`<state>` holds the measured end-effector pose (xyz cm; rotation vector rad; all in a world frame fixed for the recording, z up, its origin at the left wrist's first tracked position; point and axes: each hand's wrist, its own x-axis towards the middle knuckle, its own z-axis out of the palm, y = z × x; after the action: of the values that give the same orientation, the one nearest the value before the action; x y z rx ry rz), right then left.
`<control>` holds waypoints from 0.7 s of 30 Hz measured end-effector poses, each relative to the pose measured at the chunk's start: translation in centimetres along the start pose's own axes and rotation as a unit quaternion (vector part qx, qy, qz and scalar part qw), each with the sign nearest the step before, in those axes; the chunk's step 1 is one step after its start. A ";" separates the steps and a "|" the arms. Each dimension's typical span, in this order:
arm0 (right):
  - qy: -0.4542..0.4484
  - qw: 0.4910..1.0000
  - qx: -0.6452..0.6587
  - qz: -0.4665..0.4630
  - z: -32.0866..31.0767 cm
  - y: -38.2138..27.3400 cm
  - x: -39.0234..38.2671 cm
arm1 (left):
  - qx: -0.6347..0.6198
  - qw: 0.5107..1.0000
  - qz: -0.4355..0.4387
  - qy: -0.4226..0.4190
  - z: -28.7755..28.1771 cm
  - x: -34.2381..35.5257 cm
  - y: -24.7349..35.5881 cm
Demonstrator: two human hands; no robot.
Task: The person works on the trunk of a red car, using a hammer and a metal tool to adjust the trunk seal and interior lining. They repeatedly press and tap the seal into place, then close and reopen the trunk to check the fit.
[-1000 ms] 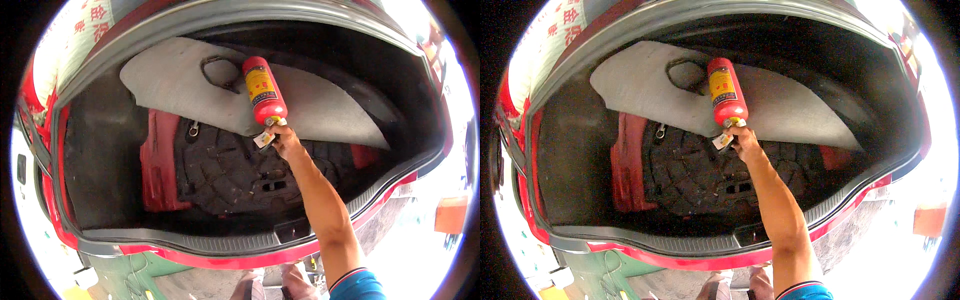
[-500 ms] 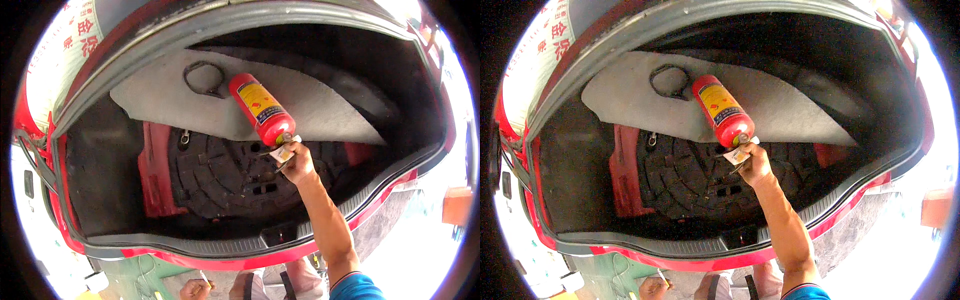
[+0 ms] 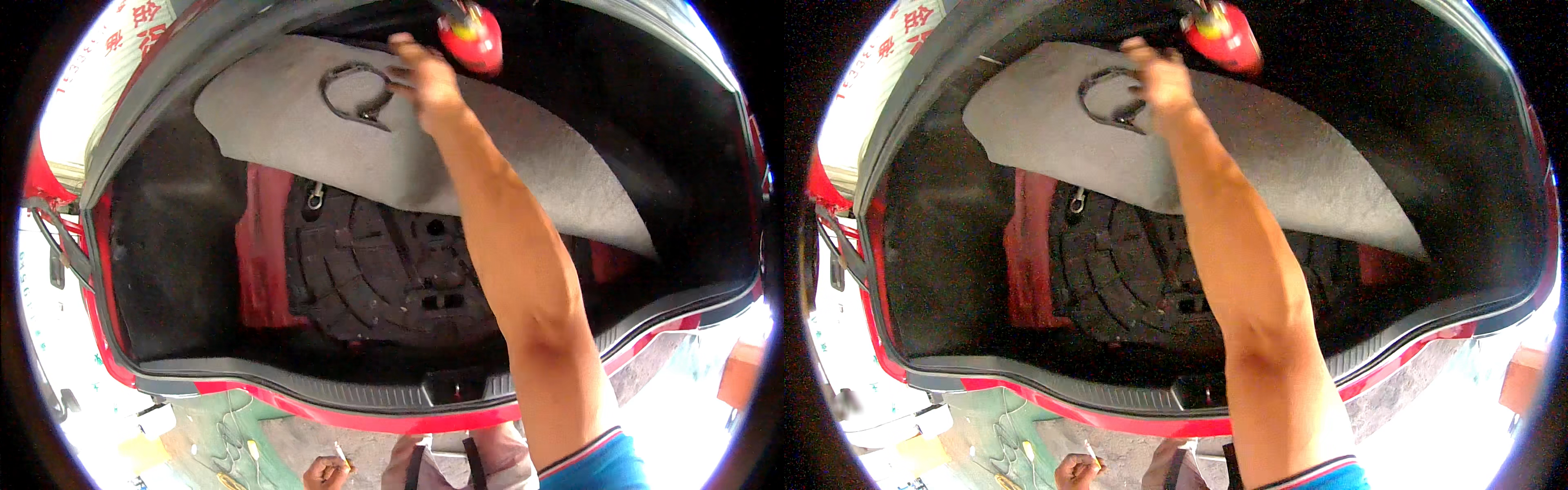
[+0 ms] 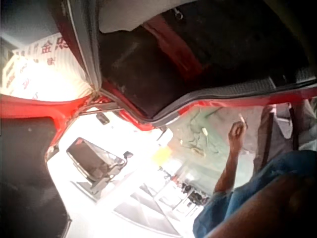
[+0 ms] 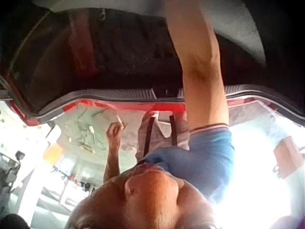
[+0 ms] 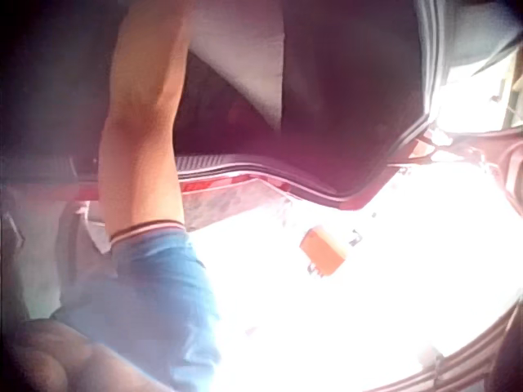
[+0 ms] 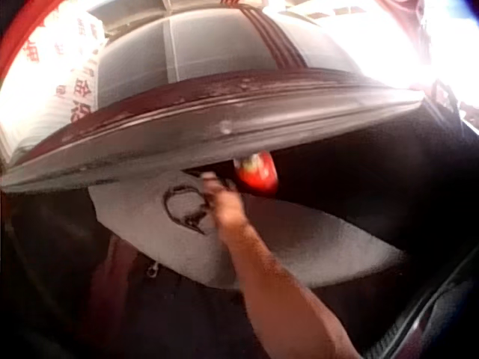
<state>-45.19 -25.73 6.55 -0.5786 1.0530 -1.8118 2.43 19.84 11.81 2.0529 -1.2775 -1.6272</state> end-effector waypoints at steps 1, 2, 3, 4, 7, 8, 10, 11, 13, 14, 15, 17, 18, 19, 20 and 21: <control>-0.127 0.925 -0.338 -0.119 -5.0 1.6 3.0 | -0.041 0.999 -0.005 -0.015 2.2 0.7 1.5; -0.160 0.883 -0.424 -0.120 -2.5 3.3 -0.1 | -0.063 0.998 -0.019 0.004 2.5 0.0 1.8; -0.210 0.862 -0.447 -0.112 1.2 4.5 -5.2 | -0.086 0.995 -0.027 0.030 2.4 -0.5 1.8; -0.279 0.839 -0.453 -0.114 3.2 5.2 -10.4 | -0.111 0.992 -0.032 0.054 2.4 -0.9 1.9; -0.523 0.728 -0.433 0.096 0.1 0.4 -23.3 | -0.091 0.995 0.040 -0.010 3.8 0.3 4.2; -0.566 0.671 -0.455 0.154 -2.8 -0.8 -26.4 | -0.090 0.993 0.066 -0.042 4.6 1.2 5.5; -0.531 0.654 -0.517 0.152 -8.7 -1.8 -32.3 | -0.056 0.978 0.180 -0.089 5.9 3.3 8.4; -0.489 0.653 -0.567 0.111 -11.9 -1.8 -34.9 | -0.040 0.964 0.239 -0.111 6.8 4.3 10.2; -0.400 0.633 -0.660 0.068 -15.6 -2.7 -37.1 | -0.124 0.955 0.237 -0.125 9.0 5.0 14.9; -0.335 0.643 -0.689 0.016 -17.4 -3.1 -38.0 | -0.168 0.947 0.236 -0.135 10.3 4.9 17.4; -0.282 0.651 -0.704 0.040 -18.5 -3.4 -38.6 | -0.191 0.939 0.239 -0.160 11.2 4.6 20.1; -0.203 0.662 -0.718 0.068 -20.1 -3.9 -39.2 | -0.233 0.918 0.249 -0.204 13.2 3.6 24.6; -0.178 0.668 -0.719 0.070 -20.5 -3.8 -39.5 | -0.251 0.900 0.258 -0.248 13.7 3.6 25.3; -0.152 0.673 -0.720 0.073 -20.9 -3.6 -40.0 | -0.267 0.880 0.265 -0.291 14.3 3.5 26.0; -0.133 0.653 -0.746 -0.010 -21.2 -2.6 -40.5 | -0.284 0.858 0.264 -0.336 14.9 3.5 26.4; -0.116 0.661 -0.740 -0.043 -21.6 -2.1 -40.8 | -0.301 0.835 0.261 -0.380 15.4 3.6 26.8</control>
<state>-43.73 19.91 -0.81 -1.7345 2.1968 -0.4697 -24.03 6.25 21.03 0.6053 -1.1300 -2.2224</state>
